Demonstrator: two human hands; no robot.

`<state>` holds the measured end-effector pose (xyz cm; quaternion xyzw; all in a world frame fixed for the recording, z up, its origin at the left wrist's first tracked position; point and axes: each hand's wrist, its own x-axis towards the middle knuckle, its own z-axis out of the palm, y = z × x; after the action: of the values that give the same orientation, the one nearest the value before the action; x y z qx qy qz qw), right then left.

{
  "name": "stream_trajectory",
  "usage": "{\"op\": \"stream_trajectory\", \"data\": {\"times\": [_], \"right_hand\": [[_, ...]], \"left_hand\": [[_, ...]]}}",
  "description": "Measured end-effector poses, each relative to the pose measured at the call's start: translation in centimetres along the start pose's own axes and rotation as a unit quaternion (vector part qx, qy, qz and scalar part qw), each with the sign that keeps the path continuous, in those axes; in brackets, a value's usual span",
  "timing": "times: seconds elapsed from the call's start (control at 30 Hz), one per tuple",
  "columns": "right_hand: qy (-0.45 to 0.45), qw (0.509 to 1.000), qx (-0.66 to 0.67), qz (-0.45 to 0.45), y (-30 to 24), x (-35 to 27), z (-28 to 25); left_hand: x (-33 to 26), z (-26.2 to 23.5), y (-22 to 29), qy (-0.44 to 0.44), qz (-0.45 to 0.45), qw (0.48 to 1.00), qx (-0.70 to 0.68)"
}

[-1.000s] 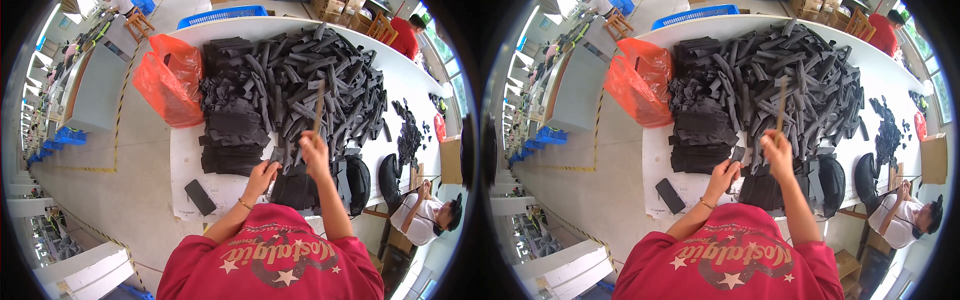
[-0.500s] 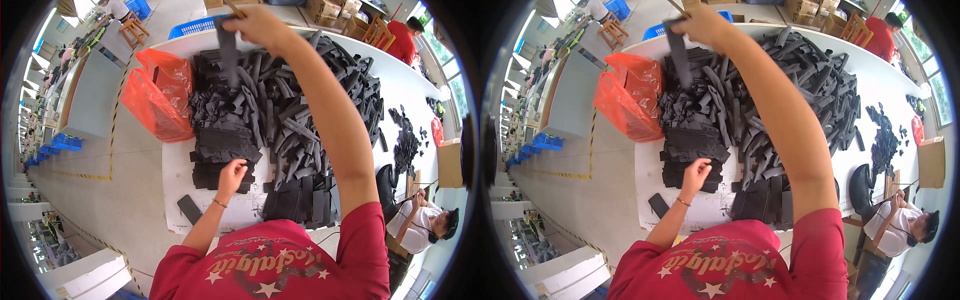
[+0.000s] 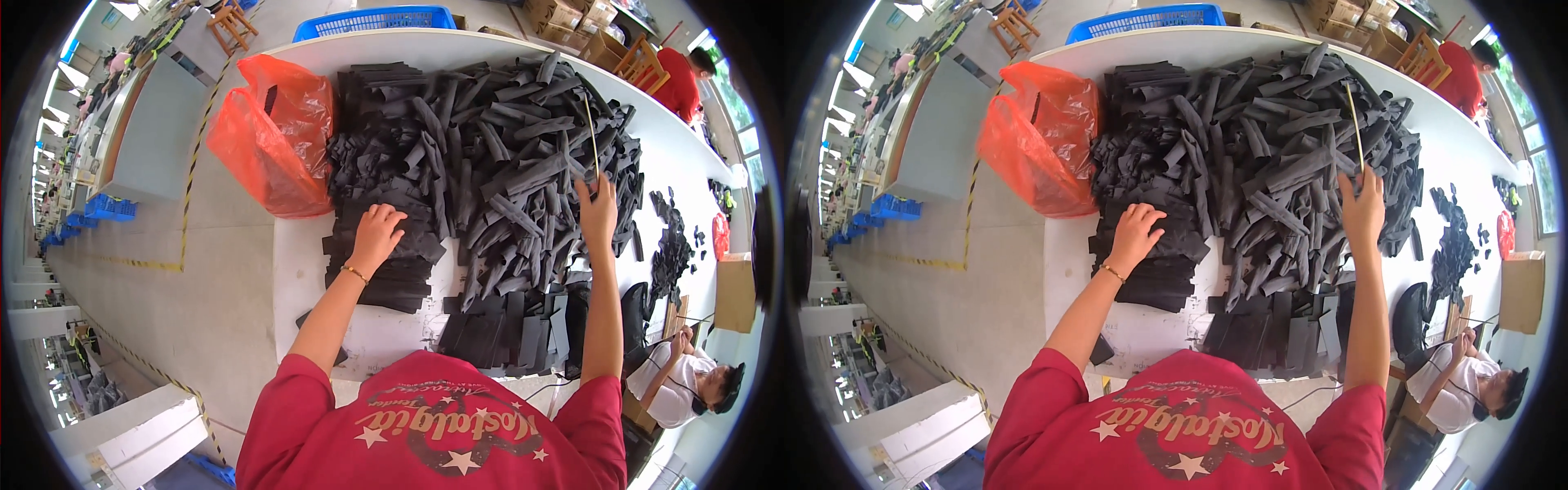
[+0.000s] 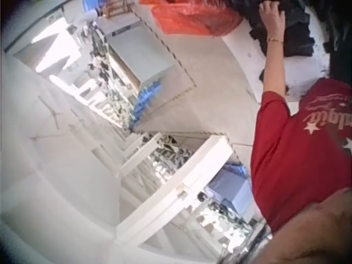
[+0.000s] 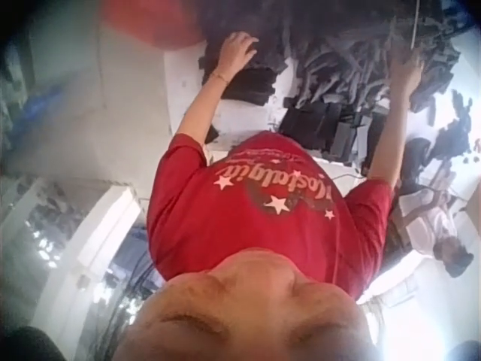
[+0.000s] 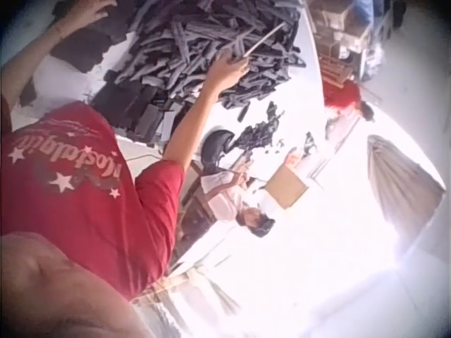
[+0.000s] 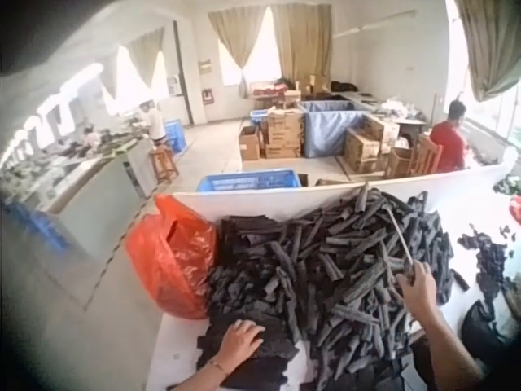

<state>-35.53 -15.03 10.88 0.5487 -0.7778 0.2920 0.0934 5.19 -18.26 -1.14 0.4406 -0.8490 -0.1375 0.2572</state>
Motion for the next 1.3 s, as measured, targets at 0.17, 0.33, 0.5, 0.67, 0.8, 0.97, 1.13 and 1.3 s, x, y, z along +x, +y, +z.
{"op": "stream_trajectory", "data": {"times": [0.17, 0.33, 0.5, 0.67, 0.8, 0.97, 1.13, 1.3], "right_hand": [[-0.182, 0.965, 0.151, 0.112, -0.9, -9.0, -2.6], [-0.275, 0.938, 0.211, -0.029, -3.3, -15.2, -2.3], [-0.266, 0.938, 0.185, -0.12, -4.6, -17.0, -1.1], [-0.264, 0.934, 0.159, -0.183, -5.8, -17.2, -0.7], [-0.245, 0.938, 0.137, -0.205, -7.6, -18.1, 0.4], [-0.256, 0.928, 0.212, -0.171, -11.2, -19.4, 0.3], [-0.29, 0.912, 0.225, -0.185, -9.6, -20.1, -5.0], [-0.25, 0.936, 0.206, -0.136, -7.5, -18.8, -9.0]], "left_hand": [[1.3, 0.9, -0.8, -0.04, 0.035, 0.996, 0.066], [1.2, 0.1, -1.4, -0.056, 0.067, 0.995, 0.053], [0.4, -2.1, 0.0, 0.009, 0.05, 0.999, 0.001], [-0.8, -3.7, 2.0, 0.026, 0.041, 0.998, -0.039], [-1.3, -4.0, 5.0, 0.028, 0.074, 0.995, -0.06], [-2.0, -4.8, 10.0, -0.026, 0.129, 0.989, -0.061], [-3.4, -6.0, 5.7, 0.064, 0.018, 0.995, -0.077], [-3.3, -7.0, 5.2, 0.043, 0.011, 0.994, -0.098]]}}
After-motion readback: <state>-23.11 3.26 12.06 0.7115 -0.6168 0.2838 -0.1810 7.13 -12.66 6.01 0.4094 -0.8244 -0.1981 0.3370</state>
